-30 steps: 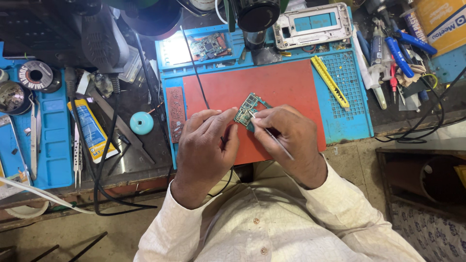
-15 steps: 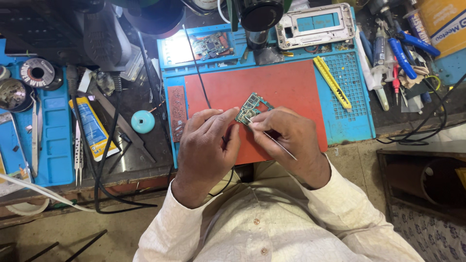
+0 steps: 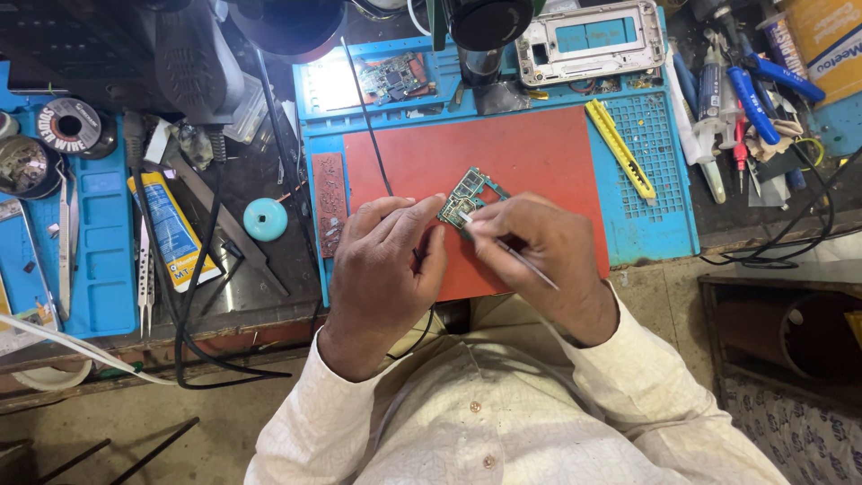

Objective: The person uses a soldering iron to apply heat to a small circuit board, then uses tweezers to adjust components on the board. The person works at a cluttered electronics workbench with tools and parts visible.

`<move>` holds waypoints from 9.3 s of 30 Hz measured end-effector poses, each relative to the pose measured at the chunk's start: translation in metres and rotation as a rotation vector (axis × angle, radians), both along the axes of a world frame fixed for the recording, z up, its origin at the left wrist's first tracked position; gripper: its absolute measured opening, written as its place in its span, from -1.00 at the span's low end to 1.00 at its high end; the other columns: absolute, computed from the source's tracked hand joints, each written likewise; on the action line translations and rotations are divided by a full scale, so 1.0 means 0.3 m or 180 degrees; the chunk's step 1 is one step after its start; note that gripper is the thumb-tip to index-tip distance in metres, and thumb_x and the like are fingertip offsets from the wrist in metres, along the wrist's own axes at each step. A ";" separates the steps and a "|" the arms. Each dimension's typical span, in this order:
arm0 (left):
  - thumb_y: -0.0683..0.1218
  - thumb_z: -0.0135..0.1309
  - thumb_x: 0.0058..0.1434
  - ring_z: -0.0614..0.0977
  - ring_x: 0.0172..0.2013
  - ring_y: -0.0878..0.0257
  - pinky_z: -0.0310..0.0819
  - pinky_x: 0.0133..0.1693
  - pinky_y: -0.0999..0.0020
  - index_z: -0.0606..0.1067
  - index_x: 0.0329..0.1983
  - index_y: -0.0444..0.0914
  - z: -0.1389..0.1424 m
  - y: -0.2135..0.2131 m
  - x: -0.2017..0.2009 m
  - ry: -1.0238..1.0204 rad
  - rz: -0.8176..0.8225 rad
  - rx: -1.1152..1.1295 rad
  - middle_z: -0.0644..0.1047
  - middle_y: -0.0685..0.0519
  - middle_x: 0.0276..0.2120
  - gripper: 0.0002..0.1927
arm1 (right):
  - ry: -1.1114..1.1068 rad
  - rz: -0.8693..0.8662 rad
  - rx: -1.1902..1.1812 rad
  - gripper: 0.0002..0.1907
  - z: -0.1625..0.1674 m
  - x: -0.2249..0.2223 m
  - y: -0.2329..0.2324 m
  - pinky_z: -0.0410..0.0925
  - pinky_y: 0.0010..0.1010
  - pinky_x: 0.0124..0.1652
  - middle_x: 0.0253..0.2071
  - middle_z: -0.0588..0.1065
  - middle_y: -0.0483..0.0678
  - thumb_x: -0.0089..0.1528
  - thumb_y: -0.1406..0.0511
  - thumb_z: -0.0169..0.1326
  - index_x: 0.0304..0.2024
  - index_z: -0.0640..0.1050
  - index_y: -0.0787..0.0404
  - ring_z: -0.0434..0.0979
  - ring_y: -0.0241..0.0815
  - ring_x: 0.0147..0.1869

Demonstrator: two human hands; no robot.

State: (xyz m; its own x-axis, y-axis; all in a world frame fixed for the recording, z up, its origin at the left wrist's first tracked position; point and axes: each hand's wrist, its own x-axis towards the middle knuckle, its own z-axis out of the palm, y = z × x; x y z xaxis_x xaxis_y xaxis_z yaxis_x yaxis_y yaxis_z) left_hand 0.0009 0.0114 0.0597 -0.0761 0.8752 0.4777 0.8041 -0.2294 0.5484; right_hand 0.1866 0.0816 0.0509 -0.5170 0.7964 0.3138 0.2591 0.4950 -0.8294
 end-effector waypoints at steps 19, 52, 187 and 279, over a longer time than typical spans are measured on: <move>-0.18 0.20 0.23 0.61 -0.03 0.03 0.47 0.03 0.12 0.53 0.12 -0.27 0.001 0.000 -0.002 -0.0127 -0.0018 -0.0021 0.62 -0.02 -0.16 -0.63 | 0.0589 0.0050 -0.0962 -0.93 -0.026 0.027 0.005 0.47 -0.50 -0.18 -0.17 0.64 0.04 0.23 0.50 0.24 -0.24 0.60 0.32 0.62 -0.32 -0.15; -0.07 0.20 0.26 0.58 -0.28 0.05 0.42 -0.16 0.15 0.59 -0.27 -0.22 0.068 -0.025 -0.021 -0.0367 -0.0411 -0.0190 0.58 0.02 -0.40 -0.88 | 0.2330 0.0053 -0.1871 -0.83 -0.070 0.140 0.035 0.47 -0.43 -0.13 -0.28 0.59 0.02 0.24 0.55 0.24 -0.26 0.51 0.27 0.60 -0.25 -0.22; -0.03 0.40 0.05 0.53 0.10 -0.04 0.40 0.14 0.06 0.37 0.31 -0.28 -0.012 0.019 -0.049 -0.0187 -0.0143 -0.0324 0.55 -0.08 0.04 -0.24 | 0.0135 -0.0069 -0.0329 -0.85 -0.018 -0.002 -0.017 0.49 -0.46 -0.05 -0.12 0.63 0.04 0.21 0.50 0.21 -0.16 0.64 0.33 0.67 -0.19 -0.02; -0.07 0.36 0.10 0.53 0.04 0.02 0.37 0.11 0.07 0.37 0.35 -0.23 0.010 0.020 -0.054 -0.0215 -0.0363 -0.0513 0.57 0.00 -0.05 -0.26 | 0.0148 0.0024 -0.0247 -0.85 -0.016 0.027 -0.015 0.50 -0.49 -0.09 -0.13 0.62 0.03 0.23 0.52 0.24 -0.16 0.62 0.31 0.67 -0.21 -0.04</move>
State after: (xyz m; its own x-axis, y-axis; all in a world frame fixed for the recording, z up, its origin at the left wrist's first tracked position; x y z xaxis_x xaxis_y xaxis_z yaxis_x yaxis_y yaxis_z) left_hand -0.0152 0.0174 0.0627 0.0010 0.9447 0.3280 0.7382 -0.2219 0.6370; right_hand 0.1947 0.0772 0.0463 -0.5095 0.8153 0.2751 0.2160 0.4307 -0.8763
